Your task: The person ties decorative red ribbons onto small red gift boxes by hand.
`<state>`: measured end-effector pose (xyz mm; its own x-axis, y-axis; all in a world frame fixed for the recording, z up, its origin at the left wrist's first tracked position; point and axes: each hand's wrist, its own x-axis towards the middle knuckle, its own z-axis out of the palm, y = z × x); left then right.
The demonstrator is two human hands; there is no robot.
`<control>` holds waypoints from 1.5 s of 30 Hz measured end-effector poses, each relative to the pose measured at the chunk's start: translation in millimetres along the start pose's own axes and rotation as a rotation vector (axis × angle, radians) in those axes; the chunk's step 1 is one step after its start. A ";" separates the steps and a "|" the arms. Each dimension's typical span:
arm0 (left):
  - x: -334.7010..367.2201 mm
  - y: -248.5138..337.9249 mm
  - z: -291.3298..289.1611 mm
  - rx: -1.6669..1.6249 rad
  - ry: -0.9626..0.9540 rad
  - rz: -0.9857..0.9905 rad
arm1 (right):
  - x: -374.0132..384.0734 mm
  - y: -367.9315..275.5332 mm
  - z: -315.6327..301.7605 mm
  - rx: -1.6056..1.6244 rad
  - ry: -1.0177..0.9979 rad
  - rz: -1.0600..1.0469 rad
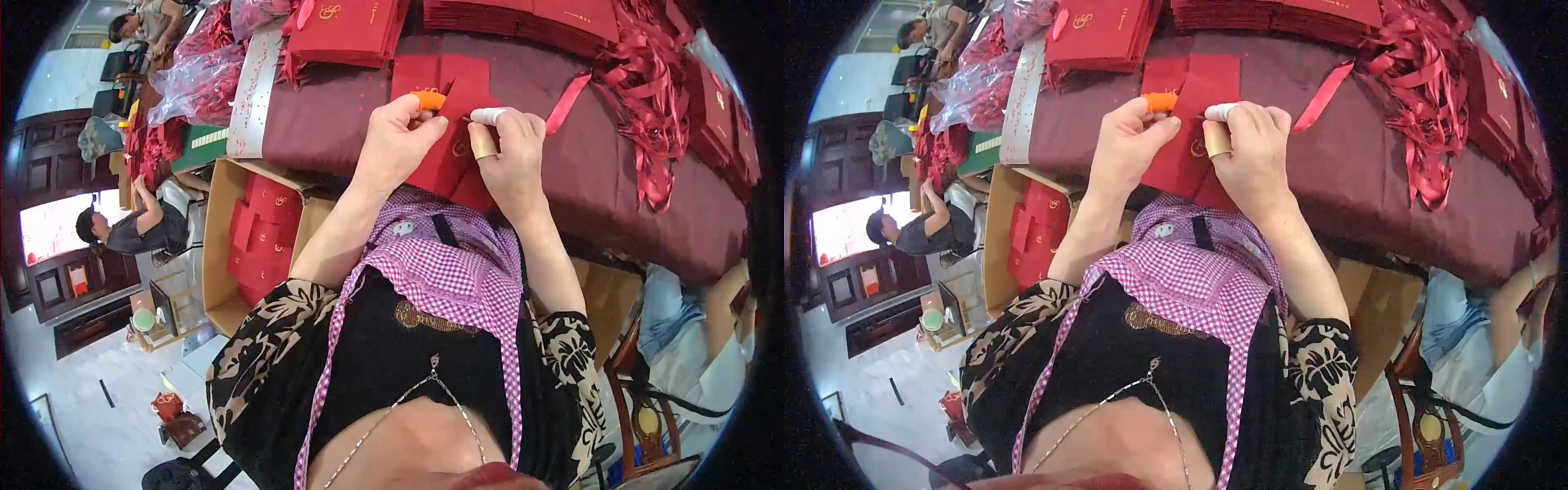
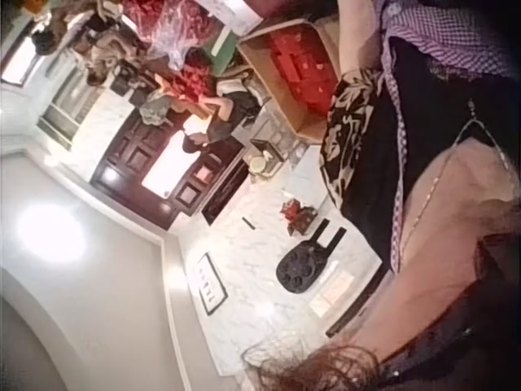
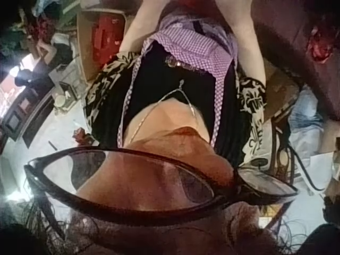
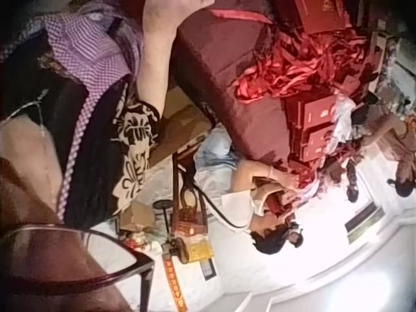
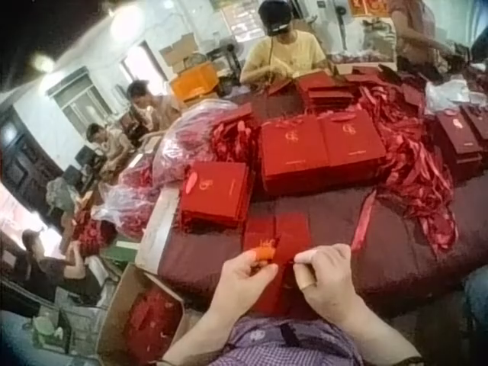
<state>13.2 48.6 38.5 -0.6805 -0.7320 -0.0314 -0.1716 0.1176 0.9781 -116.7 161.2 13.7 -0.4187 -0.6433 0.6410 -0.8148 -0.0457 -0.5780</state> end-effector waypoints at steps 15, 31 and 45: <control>-10.0 6.2 -0.4 -0.025 -0.005 -0.009 | -0.9 -11.7 -3.6 0.020 0.037 -0.015; -15.4 14.2 11.9 0.112 0.062 0.130 | 2.0 -13.7 -2.5 0.038 0.042 -0.016; -13.0 21.7 3.9 0.372 -0.071 0.402 | 22.4 -14.6 -25.8 0.099 -0.149 -0.032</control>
<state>15.6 63.3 59.3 -0.7885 -0.5352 0.3030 -0.1198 0.6170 0.7778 -124.6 167.3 49.6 -0.3230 -0.7462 0.5822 -0.7803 -0.1382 -0.6100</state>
